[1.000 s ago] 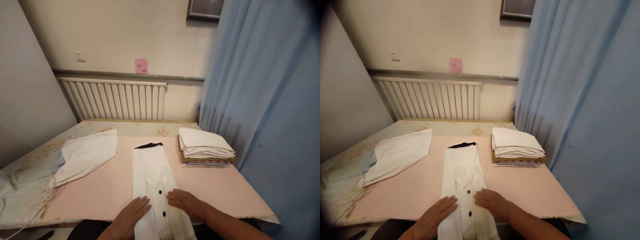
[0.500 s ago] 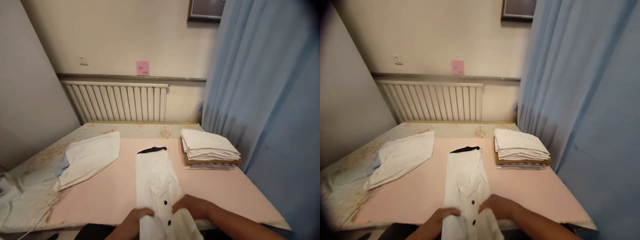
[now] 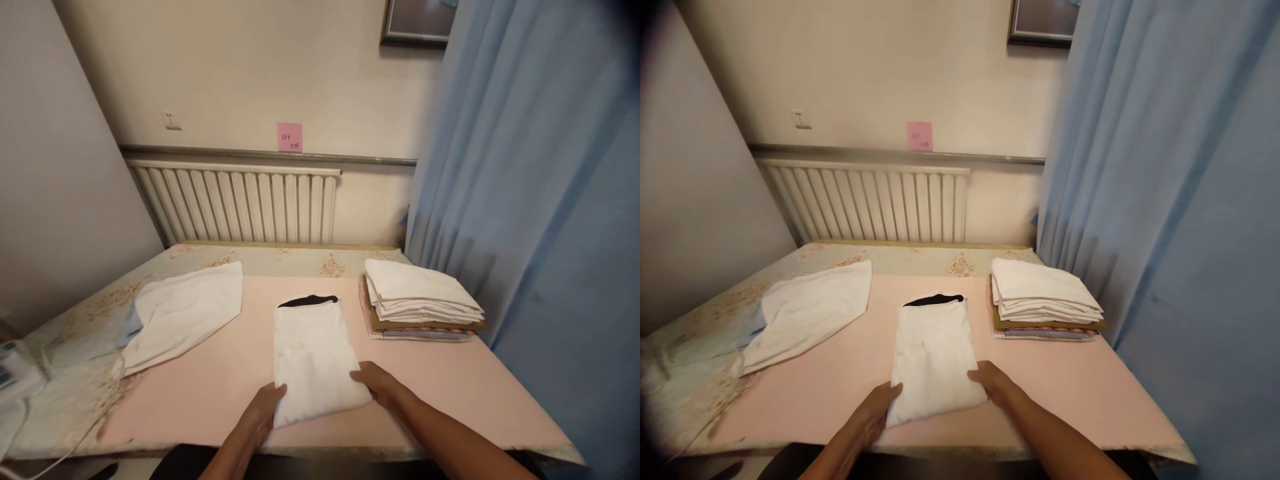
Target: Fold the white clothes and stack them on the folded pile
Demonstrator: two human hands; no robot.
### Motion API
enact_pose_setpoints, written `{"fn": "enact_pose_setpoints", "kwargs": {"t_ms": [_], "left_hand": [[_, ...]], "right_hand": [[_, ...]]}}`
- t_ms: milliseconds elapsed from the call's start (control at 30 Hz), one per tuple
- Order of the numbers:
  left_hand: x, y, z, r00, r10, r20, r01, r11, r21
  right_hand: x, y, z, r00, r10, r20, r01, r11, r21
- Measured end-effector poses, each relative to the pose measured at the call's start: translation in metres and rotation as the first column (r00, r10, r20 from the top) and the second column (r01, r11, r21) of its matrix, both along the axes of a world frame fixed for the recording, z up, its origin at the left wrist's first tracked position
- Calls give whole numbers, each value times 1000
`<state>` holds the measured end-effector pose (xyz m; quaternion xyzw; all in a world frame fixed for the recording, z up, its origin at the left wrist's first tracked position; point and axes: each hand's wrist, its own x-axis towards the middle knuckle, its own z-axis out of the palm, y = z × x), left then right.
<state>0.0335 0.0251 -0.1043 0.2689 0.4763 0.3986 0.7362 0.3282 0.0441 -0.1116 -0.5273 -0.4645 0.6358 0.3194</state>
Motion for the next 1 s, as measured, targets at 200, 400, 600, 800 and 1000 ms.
{"fn": "enact_pose_setpoints", "kwargs": {"t_ms": [200,400,600,800,1000], "left_hand": [[-4,-11,-2,997,-57,-60,61,996,67],[-8,-17,-9,925,-55,-375,126,978,167],[-14,-13,-19,764,-1,-645,153,972,181],[-15,-15,-22,604,42,-796,183,965,190],[-15,-24,-21,498,92,-862,181,961,207]], "right_hand": [[1,-14,-7,999,-44,-14,44,998,39],[1,-27,-11,993,-90,76,83,992,92],[0,-33,-6,967,-154,204,119,977,177],[1,-39,-4,933,-212,292,144,961,236],[1,-43,-7,903,-243,353,148,950,276]]}}
